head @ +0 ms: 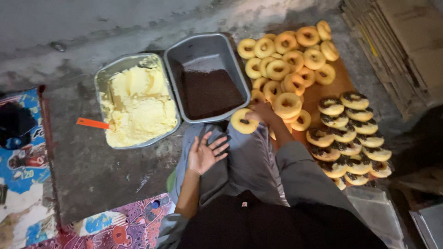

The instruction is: The person sits on the floor and repeatedly picks up plain donuts, fills them with a yellow cream from a metal container, and then rolls the filled donuts in a tray of dark crumbs before placing them on a wooden board.

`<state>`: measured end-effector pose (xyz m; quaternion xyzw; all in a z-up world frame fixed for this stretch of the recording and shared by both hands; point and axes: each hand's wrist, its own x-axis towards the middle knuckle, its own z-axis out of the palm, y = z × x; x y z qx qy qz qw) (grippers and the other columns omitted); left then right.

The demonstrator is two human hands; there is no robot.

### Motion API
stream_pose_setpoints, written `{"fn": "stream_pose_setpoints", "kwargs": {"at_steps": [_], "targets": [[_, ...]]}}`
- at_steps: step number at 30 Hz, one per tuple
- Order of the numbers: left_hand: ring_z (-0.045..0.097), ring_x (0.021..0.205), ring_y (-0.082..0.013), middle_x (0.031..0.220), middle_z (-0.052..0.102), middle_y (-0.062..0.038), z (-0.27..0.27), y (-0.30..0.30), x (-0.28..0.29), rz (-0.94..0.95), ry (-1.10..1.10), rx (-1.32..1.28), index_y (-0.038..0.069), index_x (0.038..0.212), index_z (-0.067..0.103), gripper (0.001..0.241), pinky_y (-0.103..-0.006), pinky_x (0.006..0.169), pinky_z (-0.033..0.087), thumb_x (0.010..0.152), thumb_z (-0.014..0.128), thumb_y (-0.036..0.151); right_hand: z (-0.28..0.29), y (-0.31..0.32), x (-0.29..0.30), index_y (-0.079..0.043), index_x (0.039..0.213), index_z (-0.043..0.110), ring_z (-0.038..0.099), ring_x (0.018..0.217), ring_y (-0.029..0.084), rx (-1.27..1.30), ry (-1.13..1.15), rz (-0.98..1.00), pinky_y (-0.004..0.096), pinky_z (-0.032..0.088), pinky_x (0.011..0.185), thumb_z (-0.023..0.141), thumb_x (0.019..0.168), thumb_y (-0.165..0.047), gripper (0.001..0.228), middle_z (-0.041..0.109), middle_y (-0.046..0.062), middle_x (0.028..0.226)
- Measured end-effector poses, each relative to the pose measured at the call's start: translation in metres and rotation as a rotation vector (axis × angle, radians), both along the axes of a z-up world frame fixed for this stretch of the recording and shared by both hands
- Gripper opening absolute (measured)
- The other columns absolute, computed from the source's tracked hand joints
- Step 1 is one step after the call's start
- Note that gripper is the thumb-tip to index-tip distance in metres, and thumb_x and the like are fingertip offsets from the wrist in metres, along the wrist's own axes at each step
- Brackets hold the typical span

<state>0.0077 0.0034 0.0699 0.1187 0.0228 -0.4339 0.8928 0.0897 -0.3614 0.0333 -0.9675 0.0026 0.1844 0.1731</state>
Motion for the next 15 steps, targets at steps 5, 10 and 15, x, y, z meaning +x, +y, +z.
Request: {"fn": "stream_pose_setpoints", "kwargs": {"at_steps": [5,10,15], "targets": [[0.042,0.143,-0.0479,0.157,0.043,-0.028,-0.001,-0.002,0.000,0.000,-0.014,-0.003,0.027,0.141,0.052,0.057,-0.0637,0.111,0.038,0.101,0.042,0.066,0.016,0.004,0.009,-0.011,0.117,0.076,0.072,0.105,0.032,0.200,0.295,-0.083,0.046,0.057,0.087,0.068,0.077,-0.053,0.058,0.075,0.016,0.114],[0.044,0.142,-0.0453,0.155,0.046,-0.026,-0.003,-0.006,-0.002,0.010,-0.034,0.065,0.026,0.143,0.049,0.056,-0.0618,0.111,0.040,0.102,0.045,0.063,0.054,0.014,-0.022,-0.010,0.114,0.074,0.075,0.098,0.030,0.271,0.115,-0.122,0.044,0.057,0.088,0.075,0.076,-0.053,0.058,0.078,0.016,0.105],[0.050,0.138,-0.0334,0.151,0.051,-0.017,0.006,-0.027,-0.013,0.082,-0.324,0.375,0.017,0.149,0.043,0.063,-0.0558,0.112,0.041,0.099,0.057,0.052,0.115,0.053,-0.086,-0.017,0.125,0.073,0.067,0.113,0.031,0.162,-0.378,-0.281,0.052,0.048,0.097,0.080,0.067,-0.037,0.062,0.072,0.007,0.129]]}}
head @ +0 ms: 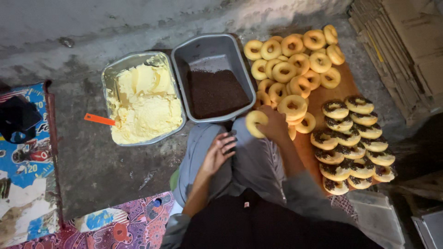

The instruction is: The person sits on the floor and repeatedly picks up plain donuts, fills them with a yellow cream from a metal container, and then rolls the filled donuts in a tray of dark crumbs before placing them on a wooden board.

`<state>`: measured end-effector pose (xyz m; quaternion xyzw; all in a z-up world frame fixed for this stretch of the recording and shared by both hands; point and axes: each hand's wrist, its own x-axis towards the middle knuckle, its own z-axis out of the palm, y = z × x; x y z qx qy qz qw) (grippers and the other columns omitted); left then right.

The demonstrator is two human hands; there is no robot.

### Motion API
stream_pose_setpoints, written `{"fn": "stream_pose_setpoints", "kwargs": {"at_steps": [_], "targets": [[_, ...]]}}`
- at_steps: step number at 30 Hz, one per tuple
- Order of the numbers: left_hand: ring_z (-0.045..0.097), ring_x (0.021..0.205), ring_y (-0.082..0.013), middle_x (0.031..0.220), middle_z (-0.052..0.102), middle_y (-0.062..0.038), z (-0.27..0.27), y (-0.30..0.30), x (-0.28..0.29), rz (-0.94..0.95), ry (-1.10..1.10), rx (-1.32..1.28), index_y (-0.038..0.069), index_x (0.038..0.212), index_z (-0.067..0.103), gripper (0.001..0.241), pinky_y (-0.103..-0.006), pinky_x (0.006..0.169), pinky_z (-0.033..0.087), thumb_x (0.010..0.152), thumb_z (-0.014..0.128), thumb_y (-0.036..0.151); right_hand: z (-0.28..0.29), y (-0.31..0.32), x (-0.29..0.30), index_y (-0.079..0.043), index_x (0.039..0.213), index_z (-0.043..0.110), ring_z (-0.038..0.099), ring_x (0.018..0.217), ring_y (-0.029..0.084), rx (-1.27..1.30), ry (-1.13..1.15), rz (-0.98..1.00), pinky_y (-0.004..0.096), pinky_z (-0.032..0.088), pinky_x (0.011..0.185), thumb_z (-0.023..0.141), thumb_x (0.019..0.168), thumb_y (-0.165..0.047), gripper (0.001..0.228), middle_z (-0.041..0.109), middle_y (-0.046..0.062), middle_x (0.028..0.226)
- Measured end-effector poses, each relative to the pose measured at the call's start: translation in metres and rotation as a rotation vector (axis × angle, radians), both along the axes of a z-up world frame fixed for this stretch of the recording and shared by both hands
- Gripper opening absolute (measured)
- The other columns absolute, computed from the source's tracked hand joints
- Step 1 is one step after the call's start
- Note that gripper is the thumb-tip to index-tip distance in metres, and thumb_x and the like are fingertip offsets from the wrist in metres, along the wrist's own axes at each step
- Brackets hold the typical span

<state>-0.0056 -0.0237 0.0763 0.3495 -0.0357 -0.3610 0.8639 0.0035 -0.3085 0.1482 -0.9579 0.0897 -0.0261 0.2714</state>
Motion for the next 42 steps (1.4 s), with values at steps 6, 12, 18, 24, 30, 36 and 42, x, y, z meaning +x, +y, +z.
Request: {"fn": "stream_pose_setpoints", "kwargs": {"at_steps": [6,12,18,24,30,36,42], "targets": [[0.059,0.124,-0.0189,0.138,0.056,-0.006,-0.003,-0.036,-0.020,0.045,-0.123,0.029,0.013,0.151,0.040,0.068,-0.0362,0.104,0.051,0.091,0.072,0.011,-0.005,0.037,-0.035,0.000,0.141,0.056,0.056,0.119,0.036,0.363,-0.324,0.263,0.047,0.044,0.100,0.086,0.078,-0.033,0.077,0.058,0.022,0.132],[0.073,0.092,-0.0225,0.104,0.073,-0.015,-0.014,0.018,-0.015,0.555,0.114,0.232,-0.007,0.116,0.067,0.025,-0.0353,0.085,0.060,0.093,0.069,0.002,-0.045,0.079,-0.001,-0.005,0.135,0.067,0.064,0.115,0.013,1.117,-0.272,-0.126,0.029,0.052,0.103,0.063,0.110,-0.028,0.034,0.068,0.008,0.129],[0.069,0.098,-0.0199,0.110,0.071,-0.009,0.001,0.106,-0.023,0.937,0.292,-0.155,0.005,0.123,0.064,0.044,-0.0369,0.085,0.059,0.103,0.056,0.042,-0.013,0.211,0.000,-0.007,0.119,0.065,0.065,0.110,0.030,0.524,-0.269,0.662,0.039,0.054,0.092,0.080,0.082,-0.009,0.040,0.065,0.013,0.120],[0.067,0.102,-0.0252,0.110,0.070,-0.009,0.011,0.176,-0.018,0.981,0.367,-0.120,0.006,0.122,0.064,0.067,-0.0424,0.089,0.058,0.101,0.040,0.065,0.000,0.300,0.080,-0.009,0.112,0.073,0.066,0.106,0.038,0.226,-0.406,0.898,0.049,0.050,0.091,0.078,0.073,-0.005,0.040,0.072,0.013,0.108],[0.068,0.107,-0.0270,0.119,0.065,-0.009,-0.017,0.192,-0.006,1.043,0.382,-0.197,0.007,0.128,0.061,0.068,-0.0482,0.094,0.059,0.104,0.038,0.067,-0.020,0.330,0.129,-0.013,0.107,0.077,0.064,0.105,0.034,0.144,-0.368,0.814,0.047,0.051,0.095,0.075,0.075,-0.003,0.033,0.073,0.011,0.104],[0.066,0.106,-0.0273,0.121,0.069,-0.011,-0.043,0.195,0.005,0.964,0.348,-0.167,0.008,0.133,0.065,0.074,-0.0397,0.075,0.050,0.106,0.035,0.070,-0.032,0.329,0.069,-0.010,0.112,0.076,0.065,0.104,0.034,0.450,-0.272,1.086,0.045,0.051,0.095,0.076,0.073,-0.003,0.040,0.072,0.012,0.104],[0.067,0.112,-0.0277,0.121,0.067,-0.009,-0.017,0.190,0.002,1.003,0.492,-0.188,0.010,0.129,0.061,0.068,-0.0491,0.094,0.059,0.102,0.034,0.066,-0.031,0.315,0.121,-0.013,0.110,0.077,0.066,0.106,0.032,0.187,-0.392,0.809,0.044,0.053,0.095,0.076,0.077,-0.002,0.035,0.074,0.009,0.109]]}}
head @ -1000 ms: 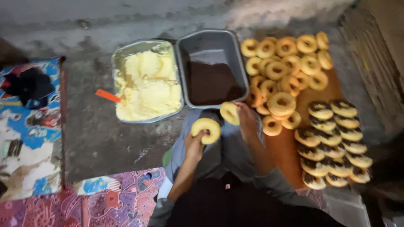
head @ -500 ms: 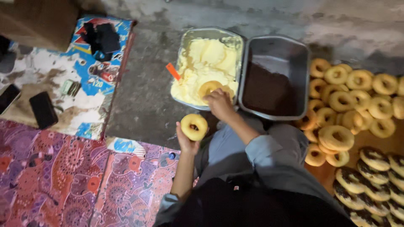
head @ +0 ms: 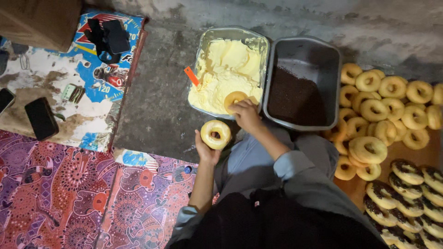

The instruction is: The person sits on the floor and repeatedly picks up plain donuts, fills them with a yellow cream from a metal container, and then rolls the filled donuts in a tray of dark crumbs before placing them on a wooden board.

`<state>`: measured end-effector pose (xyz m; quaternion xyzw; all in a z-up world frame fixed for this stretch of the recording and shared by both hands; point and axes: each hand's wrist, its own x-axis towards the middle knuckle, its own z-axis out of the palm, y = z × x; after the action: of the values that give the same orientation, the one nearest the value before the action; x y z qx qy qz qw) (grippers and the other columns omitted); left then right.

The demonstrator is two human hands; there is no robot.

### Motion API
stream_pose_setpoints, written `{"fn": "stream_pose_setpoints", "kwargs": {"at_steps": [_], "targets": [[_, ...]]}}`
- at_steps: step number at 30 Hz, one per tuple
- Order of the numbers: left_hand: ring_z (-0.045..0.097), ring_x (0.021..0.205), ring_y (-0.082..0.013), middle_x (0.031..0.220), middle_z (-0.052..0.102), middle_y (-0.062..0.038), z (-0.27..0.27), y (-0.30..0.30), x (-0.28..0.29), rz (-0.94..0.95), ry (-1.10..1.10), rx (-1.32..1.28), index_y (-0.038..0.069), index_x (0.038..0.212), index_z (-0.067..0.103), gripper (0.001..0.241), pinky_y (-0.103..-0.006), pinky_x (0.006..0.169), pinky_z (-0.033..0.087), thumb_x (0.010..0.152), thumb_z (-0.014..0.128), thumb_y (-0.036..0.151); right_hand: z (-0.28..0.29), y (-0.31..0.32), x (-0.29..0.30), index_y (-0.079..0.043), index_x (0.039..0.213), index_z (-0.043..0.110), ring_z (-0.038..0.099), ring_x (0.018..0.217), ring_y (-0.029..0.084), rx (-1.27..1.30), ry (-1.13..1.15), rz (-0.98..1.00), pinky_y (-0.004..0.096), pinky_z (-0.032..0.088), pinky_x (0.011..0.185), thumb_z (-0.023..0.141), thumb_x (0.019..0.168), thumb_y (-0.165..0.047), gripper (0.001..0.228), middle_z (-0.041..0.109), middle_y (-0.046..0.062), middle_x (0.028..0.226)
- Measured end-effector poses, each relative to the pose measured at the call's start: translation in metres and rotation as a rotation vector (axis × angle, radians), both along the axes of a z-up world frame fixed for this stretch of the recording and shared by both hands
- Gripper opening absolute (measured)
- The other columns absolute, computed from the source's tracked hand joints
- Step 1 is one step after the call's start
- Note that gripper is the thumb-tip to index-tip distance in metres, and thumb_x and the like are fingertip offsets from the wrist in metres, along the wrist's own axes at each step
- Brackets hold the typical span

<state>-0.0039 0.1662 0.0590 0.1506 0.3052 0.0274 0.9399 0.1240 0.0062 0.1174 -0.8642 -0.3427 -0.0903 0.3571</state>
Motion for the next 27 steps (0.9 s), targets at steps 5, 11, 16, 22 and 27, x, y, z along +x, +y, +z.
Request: {"fn": "stream_pose_setpoints", "kwargs": {"at_steps": [5,11,16,22,27], "targets": [[0.068,0.101,-0.0259,0.117,0.071,-0.006,0.004,0.000,-0.004,-0.122,-0.055,0.029,0.016,0.130,0.063,0.066,-0.0457,0.077,0.054,0.101,0.034,0.068,0.002,0.008,-0.048,-0.011,0.111,0.076,0.067,0.103,0.034,0.072,0.121,0.174,0.045,0.050,0.090,0.079,0.073,-0.006,0.039,0.073,0.011,0.108],[0.069,0.112,-0.0266,0.123,0.071,-0.009,0.002,-0.007,-0.003,-0.124,-0.127,0.022,0.009,0.135,0.061,0.067,-0.0466,0.096,0.056,0.105,0.038,0.064,0.001,0.000,-0.034,-0.010,0.110,0.076,0.066,0.105,0.034,0.052,0.034,0.046,0.048,0.049,0.096,0.078,0.073,-0.004,0.037,0.072,0.010,0.107],[0.069,0.108,-0.0290,0.116,0.069,-0.005,0.021,-0.017,-0.008,-0.170,-0.049,-0.033,0.013,0.128,0.060,0.067,-0.0604,0.092,0.057,0.096,0.035,0.066,0.011,-0.016,-0.014,-0.012,0.104,0.078,0.066,0.105,0.032,0.004,-0.044,-0.108,0.046,0.051,0.096,0.077,0.075,-0.002,0.031,0.074,0.008,0.106],[0.067,0.111,-0.0319,0.127,0.069,-0.013,0.032,-0.024,-0.008,-0.252,-0.162,0.064,0.011,0.138,0.061,0.069,-0.0511,0.086,0.054,0.105,0.037,0.066,0.033,-0.036,-0.086,-0.012,0.109,0.080,0.065,0.105,0.028,0.164,0.122,0.250,0.042,0.051,0.095,0.082,0.072,-0.003,0.038,0.074,0.005,0.102],[0.071,0.107,-0.0284,0.119,0.071,-0.007,0.042,-0.041,-0.006,-0.285,-0.039,0.045,0.013,0.127,0.060,0.063,-0.0513,0.086,0.061,0.096,0.034,0.062,0.052,-0.075,-0.095,-0.009,0.113,0.076,0.064,0.108,0.028,0.176,0.012,-0.030,0.042,0.051,0.097,0.084,0.074,-0.004,0.040,0.073,0.008,0.111]]}}
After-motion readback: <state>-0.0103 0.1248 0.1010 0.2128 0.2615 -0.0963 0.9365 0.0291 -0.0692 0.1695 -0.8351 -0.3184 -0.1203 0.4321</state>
